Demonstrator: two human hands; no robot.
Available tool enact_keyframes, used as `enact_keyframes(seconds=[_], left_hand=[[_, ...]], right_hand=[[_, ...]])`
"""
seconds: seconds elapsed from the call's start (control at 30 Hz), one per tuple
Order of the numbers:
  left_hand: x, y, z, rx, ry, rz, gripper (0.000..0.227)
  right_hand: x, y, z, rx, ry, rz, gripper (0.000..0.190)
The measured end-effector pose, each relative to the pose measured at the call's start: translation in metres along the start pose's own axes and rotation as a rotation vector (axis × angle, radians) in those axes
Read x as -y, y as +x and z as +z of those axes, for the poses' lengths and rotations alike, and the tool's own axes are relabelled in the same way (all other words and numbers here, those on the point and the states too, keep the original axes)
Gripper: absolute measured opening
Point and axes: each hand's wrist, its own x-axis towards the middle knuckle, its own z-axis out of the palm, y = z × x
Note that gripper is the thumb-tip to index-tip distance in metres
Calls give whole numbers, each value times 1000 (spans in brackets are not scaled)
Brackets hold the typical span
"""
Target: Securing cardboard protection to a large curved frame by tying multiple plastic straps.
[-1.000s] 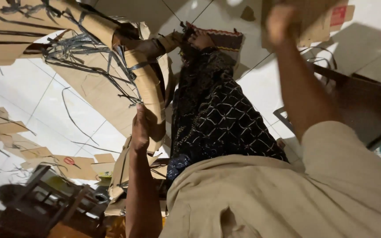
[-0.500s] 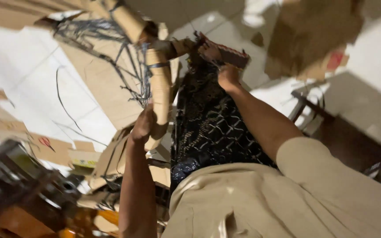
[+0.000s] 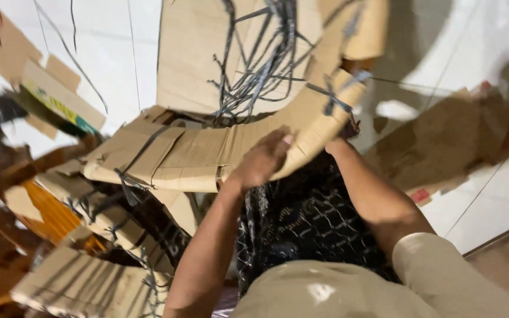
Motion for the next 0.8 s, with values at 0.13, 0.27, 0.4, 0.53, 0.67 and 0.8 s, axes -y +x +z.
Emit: enact_keyframes(seconds=[0.13,0.27,0.4,0.53,0.67,0.8], left_hand=[[1,-1,-12,30,-9,55,95],[21,6,-26,69,-89,119,98],[8,38,-50,182,-348,-131,52],[56,149,-8,15,-33,-129,62],[71,224,-9,-84,-216,-120,68],[84,266,17,-200,-483,-220,51]], right_hand=[[9,9,-27,-3,40,-74,33],[7,13,-37,4,130,-120,32],[-1,8,-33,14,267,-135,32],[-12,2,-26,7,451,-128,31],[-18,-3,-10,7,661,-109,31],[-22,-13,14,10,874,-79,31]])
